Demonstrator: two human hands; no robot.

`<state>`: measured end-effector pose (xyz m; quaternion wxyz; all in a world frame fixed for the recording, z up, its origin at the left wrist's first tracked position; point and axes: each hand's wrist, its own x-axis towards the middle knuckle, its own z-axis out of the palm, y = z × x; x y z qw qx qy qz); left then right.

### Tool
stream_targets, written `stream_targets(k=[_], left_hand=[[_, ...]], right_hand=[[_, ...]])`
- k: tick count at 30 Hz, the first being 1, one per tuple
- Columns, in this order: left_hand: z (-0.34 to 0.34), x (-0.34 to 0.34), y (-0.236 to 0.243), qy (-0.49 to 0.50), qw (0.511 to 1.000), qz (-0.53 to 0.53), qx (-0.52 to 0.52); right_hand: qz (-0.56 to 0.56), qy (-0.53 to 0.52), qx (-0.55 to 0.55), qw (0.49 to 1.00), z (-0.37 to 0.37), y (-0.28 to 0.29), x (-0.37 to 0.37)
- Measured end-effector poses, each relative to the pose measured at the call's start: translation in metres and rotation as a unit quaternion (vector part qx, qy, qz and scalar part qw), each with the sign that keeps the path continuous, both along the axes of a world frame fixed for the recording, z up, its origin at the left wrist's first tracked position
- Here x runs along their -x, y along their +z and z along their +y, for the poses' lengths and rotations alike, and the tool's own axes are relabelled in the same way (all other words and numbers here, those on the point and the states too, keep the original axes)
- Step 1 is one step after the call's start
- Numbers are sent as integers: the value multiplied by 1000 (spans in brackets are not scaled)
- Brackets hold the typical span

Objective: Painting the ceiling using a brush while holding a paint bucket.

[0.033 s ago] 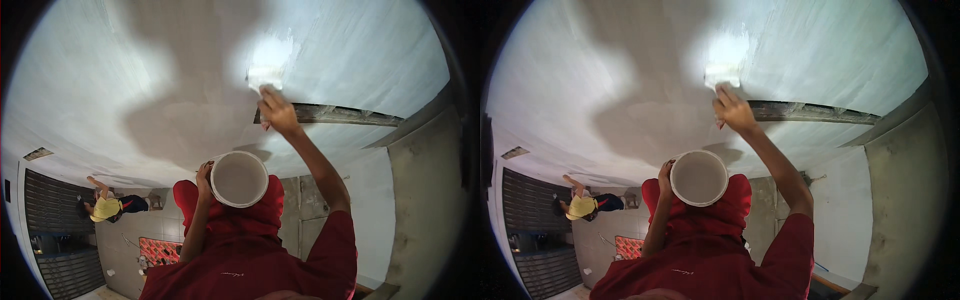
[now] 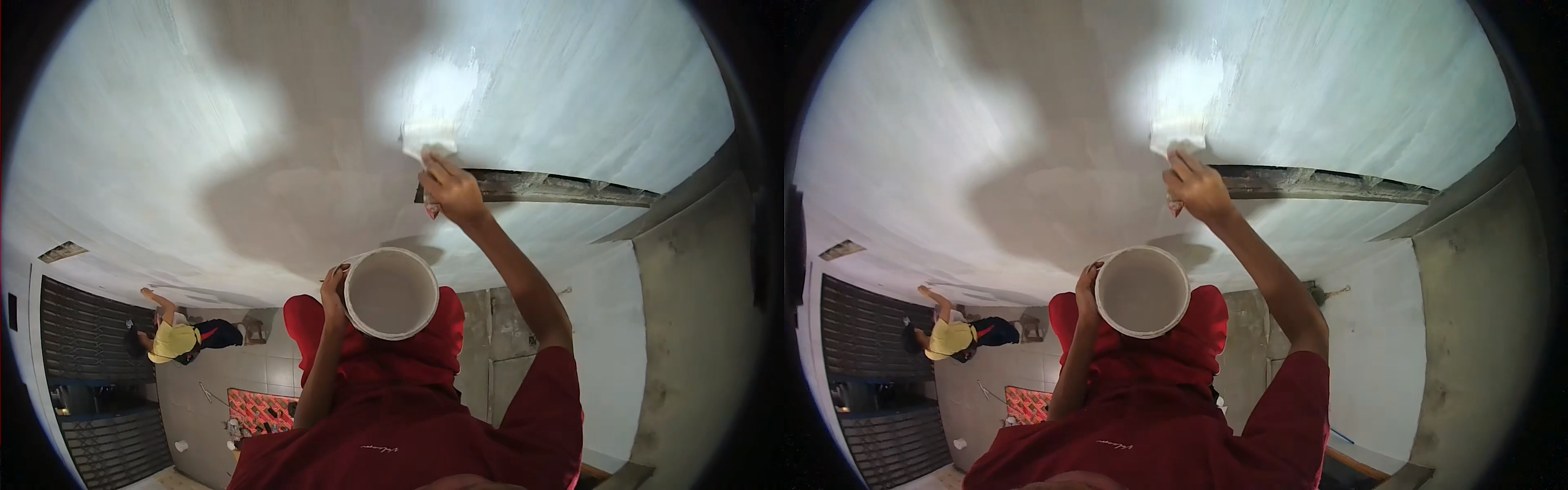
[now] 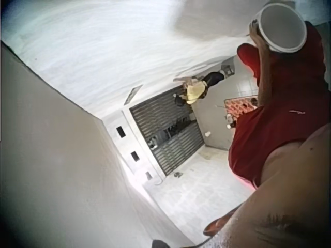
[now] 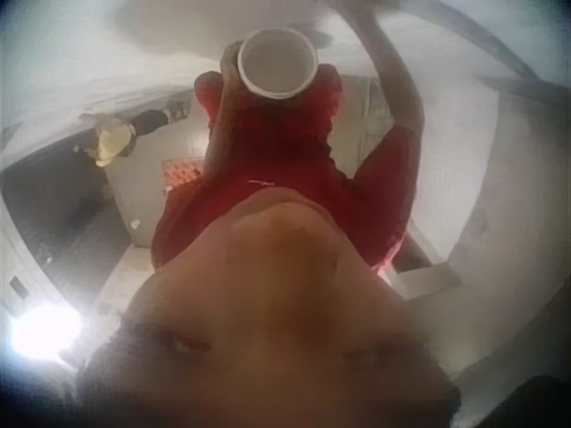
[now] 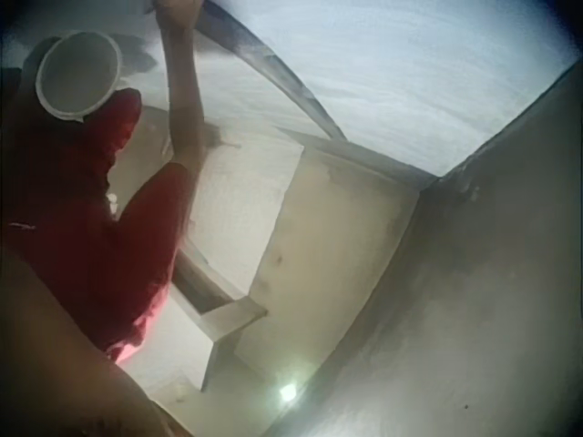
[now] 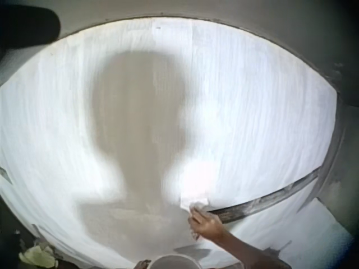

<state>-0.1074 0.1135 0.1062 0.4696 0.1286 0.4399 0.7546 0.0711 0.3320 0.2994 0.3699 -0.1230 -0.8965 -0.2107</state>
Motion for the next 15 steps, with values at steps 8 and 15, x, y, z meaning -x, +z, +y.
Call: stream_targets(k=[8,15], left_hand=[[-3,-2,2,-2,1000,-17,14],[-3,-2,7,6,1000,5,24]], right_hand=[[26,7,115,993,13,160,-15],[55,-12,-27,998,1,172,-15]])
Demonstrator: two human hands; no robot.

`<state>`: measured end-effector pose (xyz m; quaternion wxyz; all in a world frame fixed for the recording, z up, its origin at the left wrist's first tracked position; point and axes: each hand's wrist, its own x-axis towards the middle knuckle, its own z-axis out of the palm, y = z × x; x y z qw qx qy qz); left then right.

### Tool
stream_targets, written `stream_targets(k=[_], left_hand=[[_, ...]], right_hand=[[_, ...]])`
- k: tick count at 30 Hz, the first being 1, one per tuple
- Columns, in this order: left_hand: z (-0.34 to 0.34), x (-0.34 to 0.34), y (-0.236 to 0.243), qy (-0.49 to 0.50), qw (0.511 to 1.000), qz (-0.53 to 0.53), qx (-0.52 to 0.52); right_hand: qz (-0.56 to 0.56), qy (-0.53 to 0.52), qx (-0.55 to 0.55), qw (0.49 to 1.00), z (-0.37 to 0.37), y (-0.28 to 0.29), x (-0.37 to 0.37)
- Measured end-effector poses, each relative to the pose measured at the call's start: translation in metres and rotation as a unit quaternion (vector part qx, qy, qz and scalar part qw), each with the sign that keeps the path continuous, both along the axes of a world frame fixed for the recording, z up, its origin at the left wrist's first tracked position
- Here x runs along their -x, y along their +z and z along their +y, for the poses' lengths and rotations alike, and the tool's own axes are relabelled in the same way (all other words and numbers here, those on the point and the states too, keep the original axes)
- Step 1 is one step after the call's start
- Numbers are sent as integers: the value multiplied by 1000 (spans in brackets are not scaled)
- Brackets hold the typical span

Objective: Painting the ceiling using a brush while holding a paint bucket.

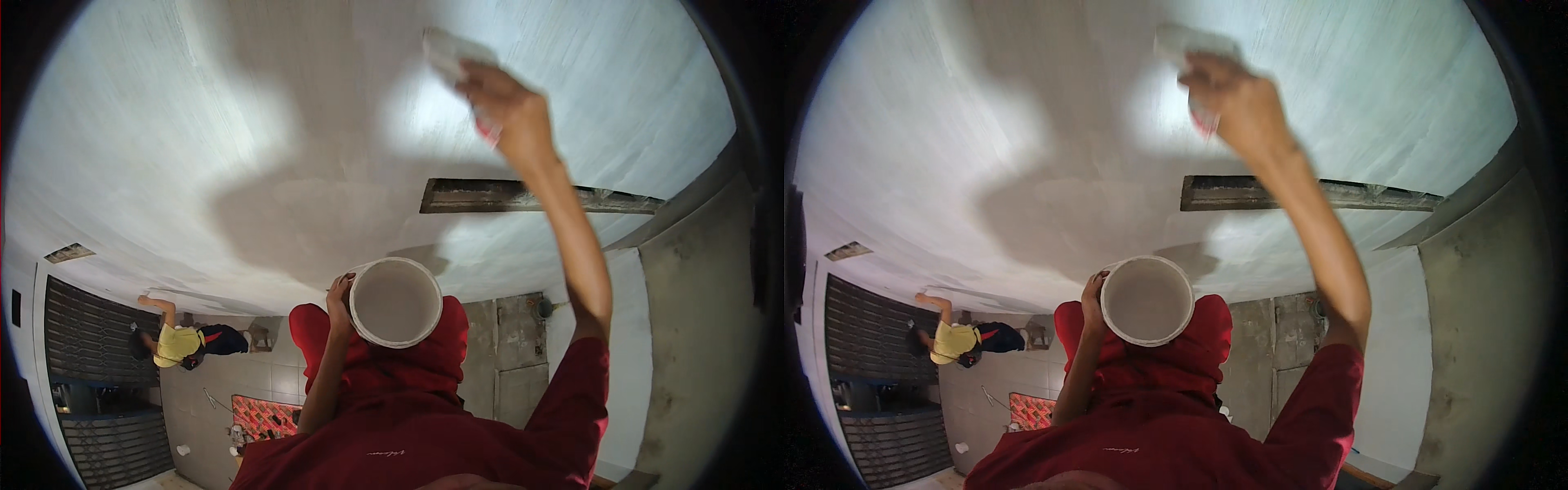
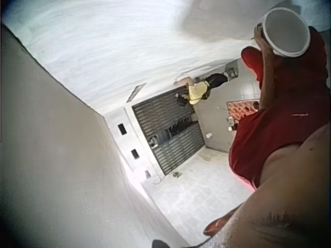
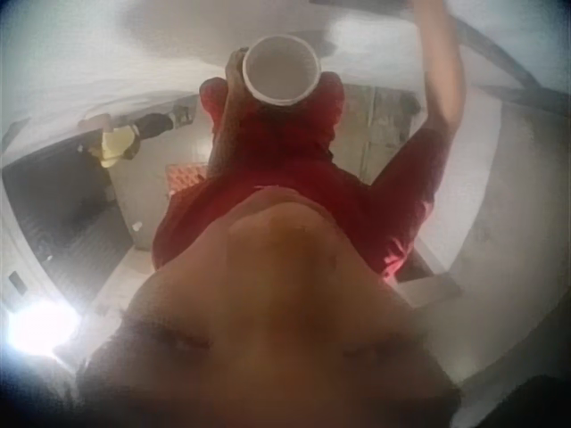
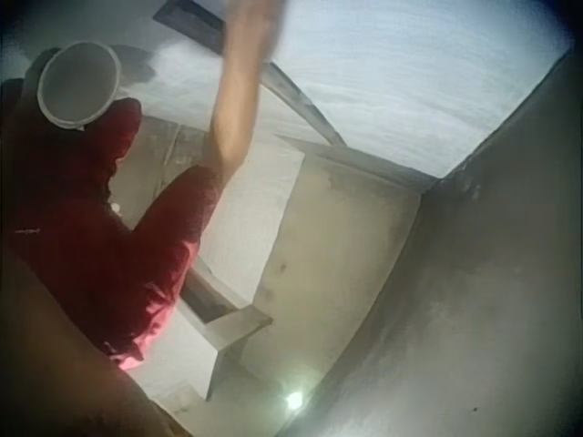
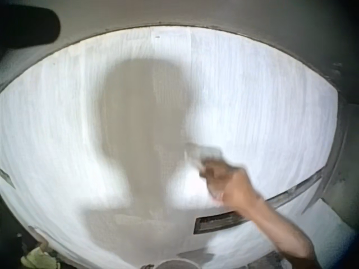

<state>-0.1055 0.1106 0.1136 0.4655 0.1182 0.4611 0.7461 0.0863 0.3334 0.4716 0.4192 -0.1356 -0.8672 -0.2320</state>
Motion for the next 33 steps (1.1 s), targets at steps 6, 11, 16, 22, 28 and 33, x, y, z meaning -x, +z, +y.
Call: stream_targets(k=[6,11,16,22,28,33], left_hand=[[1,2,-14,-16,1000,-18,-19],[1,-1,-5,-28,999,-31,-21],[1,2,-11,-20,1000,-5,-20],[1,1,-5,-42,999,-1,-19],[-1,-3,4,-18,1000,-9,-1],[2,-3,5,-12,1000,3,0]], right_hand=[[-67,-19,28,997,8,-211,7],[-158,56,190,967,5,-238,-1],[-78,-41,218,972,13,-85,0],[-25,-11,16,999,3,-103,-2],[-67,-22,66,995,9,-268,5],[-137,36,143,980,13,-222,3]])
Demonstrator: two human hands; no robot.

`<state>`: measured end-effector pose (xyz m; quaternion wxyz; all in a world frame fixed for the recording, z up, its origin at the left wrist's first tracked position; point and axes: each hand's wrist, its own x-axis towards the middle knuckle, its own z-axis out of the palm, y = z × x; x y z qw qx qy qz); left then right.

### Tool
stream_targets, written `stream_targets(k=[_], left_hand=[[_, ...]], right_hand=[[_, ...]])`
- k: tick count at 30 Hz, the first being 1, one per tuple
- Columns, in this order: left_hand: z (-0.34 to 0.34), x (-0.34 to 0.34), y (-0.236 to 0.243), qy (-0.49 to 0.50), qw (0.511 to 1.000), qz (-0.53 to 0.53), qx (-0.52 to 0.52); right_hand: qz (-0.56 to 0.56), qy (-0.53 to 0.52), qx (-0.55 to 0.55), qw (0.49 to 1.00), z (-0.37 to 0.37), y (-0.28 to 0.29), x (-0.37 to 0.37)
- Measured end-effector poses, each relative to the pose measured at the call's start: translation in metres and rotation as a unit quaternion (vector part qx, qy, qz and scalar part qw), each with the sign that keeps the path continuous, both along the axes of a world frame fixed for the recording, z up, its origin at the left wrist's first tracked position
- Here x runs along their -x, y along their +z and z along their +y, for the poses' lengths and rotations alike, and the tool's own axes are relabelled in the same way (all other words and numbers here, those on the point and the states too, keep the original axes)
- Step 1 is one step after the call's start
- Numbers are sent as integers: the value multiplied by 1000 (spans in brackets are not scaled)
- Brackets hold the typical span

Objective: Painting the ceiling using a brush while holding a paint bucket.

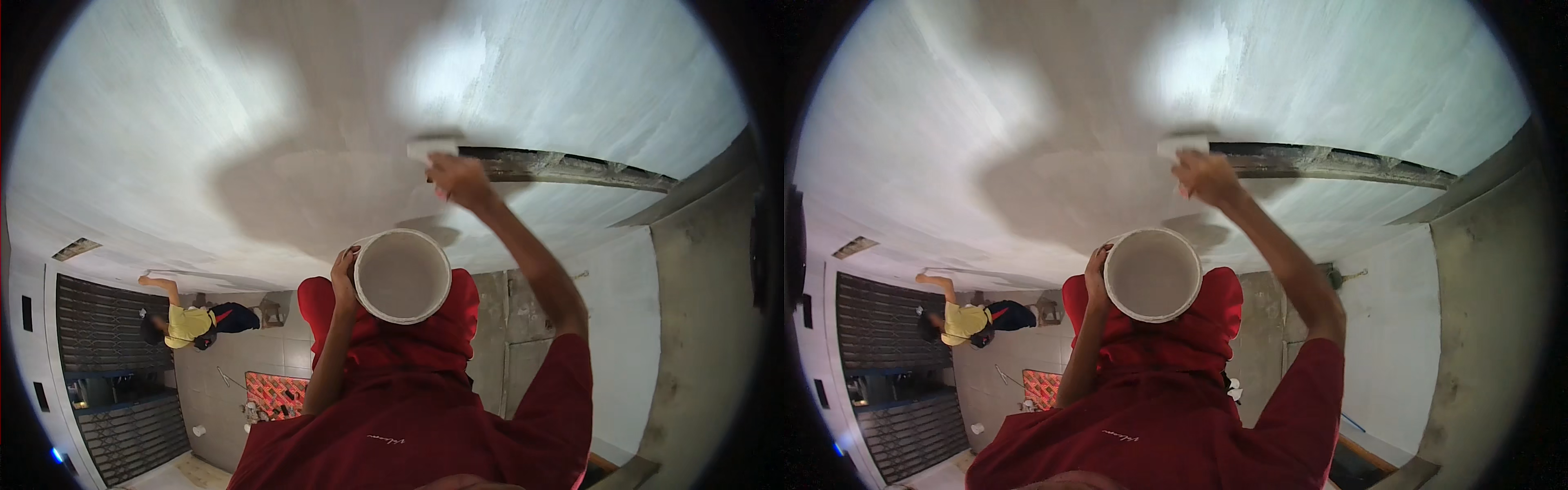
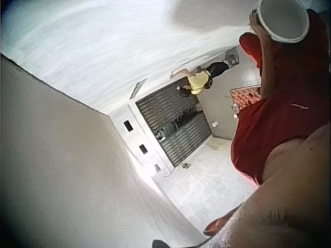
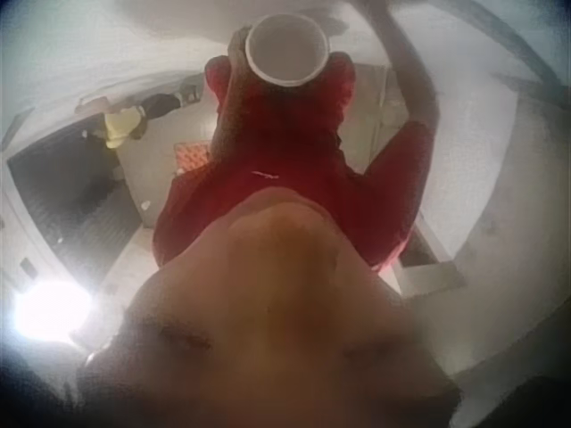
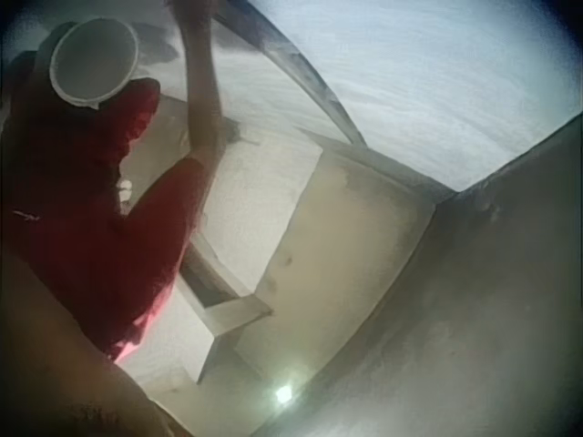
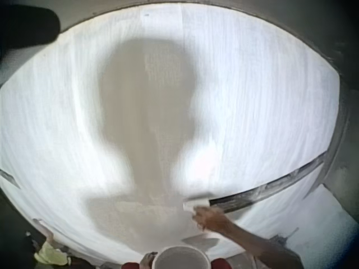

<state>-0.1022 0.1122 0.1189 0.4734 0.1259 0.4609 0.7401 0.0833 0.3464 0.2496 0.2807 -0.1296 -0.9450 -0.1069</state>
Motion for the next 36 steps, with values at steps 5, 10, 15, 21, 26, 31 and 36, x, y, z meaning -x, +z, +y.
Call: stream_targets(k=[5,10,15,21,26,31,36], left_hand=[[-6,2,3,-2,1000,6,15],[-1,1,0,-10,1000,-20,-2],[-1,-2,5,-2,1000,-19,4],[-1,0,-2,3,1000,2,7],[0,0,0,6,1000,12,10],[-3,1,6,-4,1000,3,4],[0,-2,7,7,1000,-8,10]], right_hand=[[32,-74,19,997,-12,145,5],[144,-51,-100,983,-19,82,2],[67,-67,-92,991,-7,-55,11],[27,14,-4,1000,0,14,1],[73,-39,-26,996,-4,207,-4],[162,-58,88,981,-32,250,3],[97,-76,-201,972,-4,64,15]])
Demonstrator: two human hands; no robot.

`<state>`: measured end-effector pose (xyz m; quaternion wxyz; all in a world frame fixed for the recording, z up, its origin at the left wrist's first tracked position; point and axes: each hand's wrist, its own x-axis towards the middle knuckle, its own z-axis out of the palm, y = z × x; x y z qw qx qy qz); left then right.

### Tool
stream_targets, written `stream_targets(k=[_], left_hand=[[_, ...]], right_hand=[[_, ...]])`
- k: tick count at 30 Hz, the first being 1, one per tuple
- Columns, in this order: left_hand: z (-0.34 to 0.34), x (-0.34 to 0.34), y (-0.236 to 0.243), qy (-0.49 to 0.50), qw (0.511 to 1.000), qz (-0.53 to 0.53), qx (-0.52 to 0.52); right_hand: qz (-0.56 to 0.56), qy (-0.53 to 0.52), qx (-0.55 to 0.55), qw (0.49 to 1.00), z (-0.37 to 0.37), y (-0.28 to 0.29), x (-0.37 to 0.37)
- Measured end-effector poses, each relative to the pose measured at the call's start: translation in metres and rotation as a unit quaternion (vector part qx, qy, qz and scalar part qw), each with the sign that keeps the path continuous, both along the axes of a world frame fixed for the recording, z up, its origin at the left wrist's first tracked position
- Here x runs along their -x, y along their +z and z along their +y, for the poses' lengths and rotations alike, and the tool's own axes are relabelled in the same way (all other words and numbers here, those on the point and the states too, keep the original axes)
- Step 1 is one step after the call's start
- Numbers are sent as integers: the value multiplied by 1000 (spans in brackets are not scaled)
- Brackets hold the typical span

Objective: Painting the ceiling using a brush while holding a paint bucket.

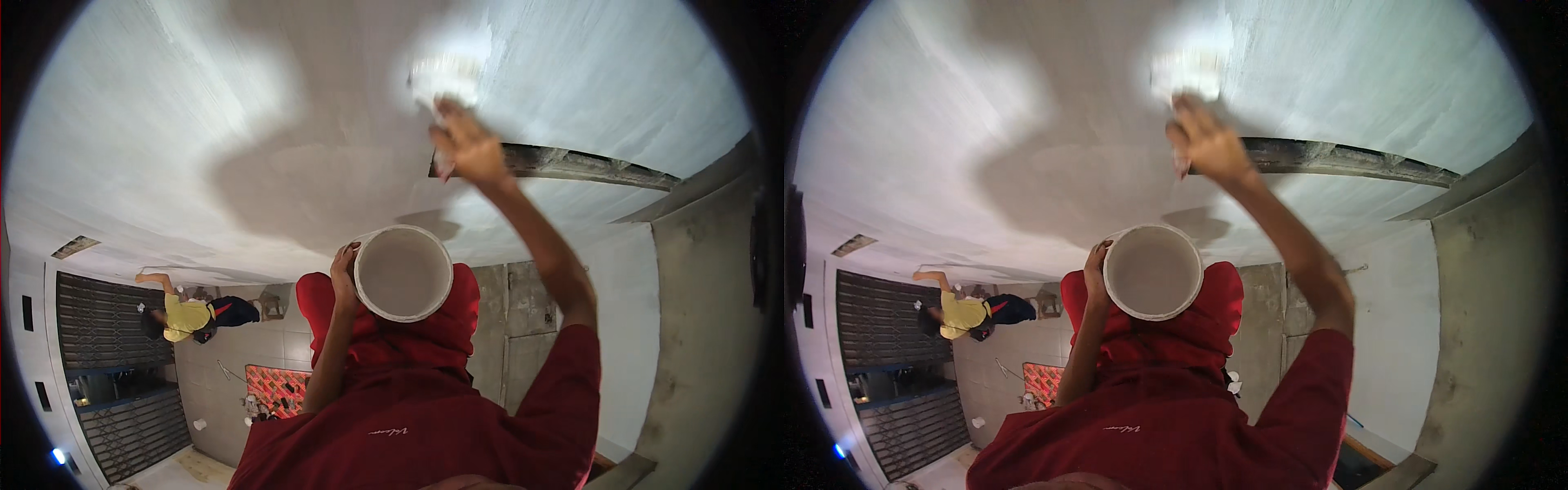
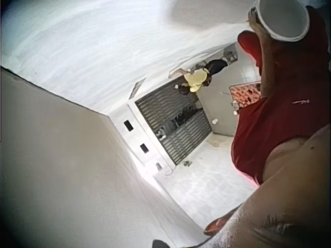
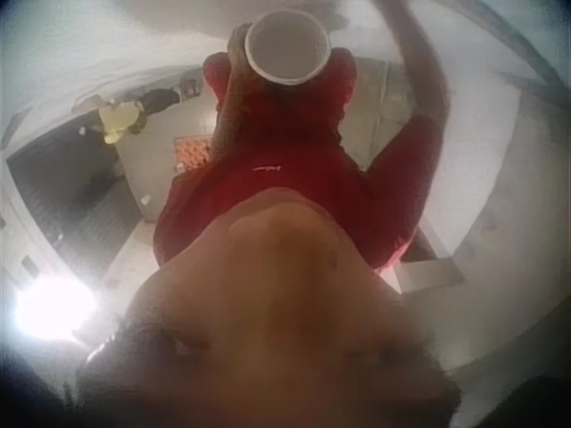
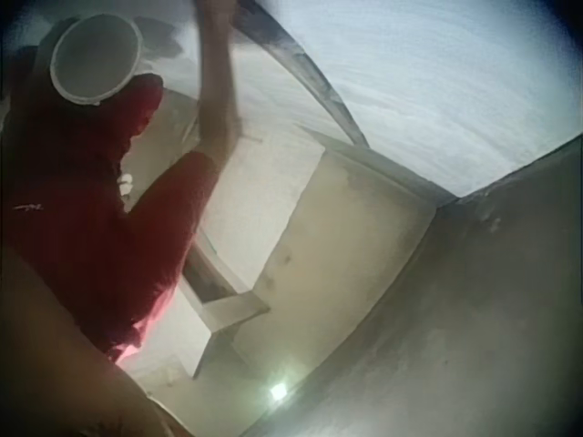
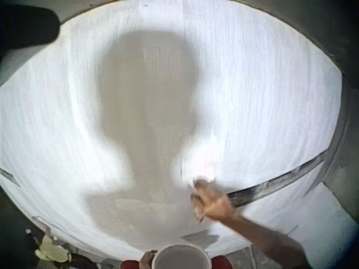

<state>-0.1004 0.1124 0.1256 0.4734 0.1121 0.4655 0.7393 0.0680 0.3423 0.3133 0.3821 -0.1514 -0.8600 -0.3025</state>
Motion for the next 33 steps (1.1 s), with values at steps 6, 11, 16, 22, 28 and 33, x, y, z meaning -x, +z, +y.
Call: stream_targets(k=[6,11,16,22,28,33], left_hand=[[-2,3,-14,-13,1000,9,-12],[-1,4,-16,-7,1000,-5,-18],[-3,8,-18,7,1000,-1,-10],[0,6,-9,-5,1000,-1,2],[-1,6,-14,-12,1000,-1,8],[-2,7,-16,-12,999,-25,-17]], right_hand=[[-73,48,145,986,-12,-126,9],[-98,51,273,956,2,23,9],[-40,69,198,977,-19,204,18],[9,72,-24,997,-7,98,27],[-84,61,79,991,-18,-91,44],[-195,78,311,927,-22,-19,42]])
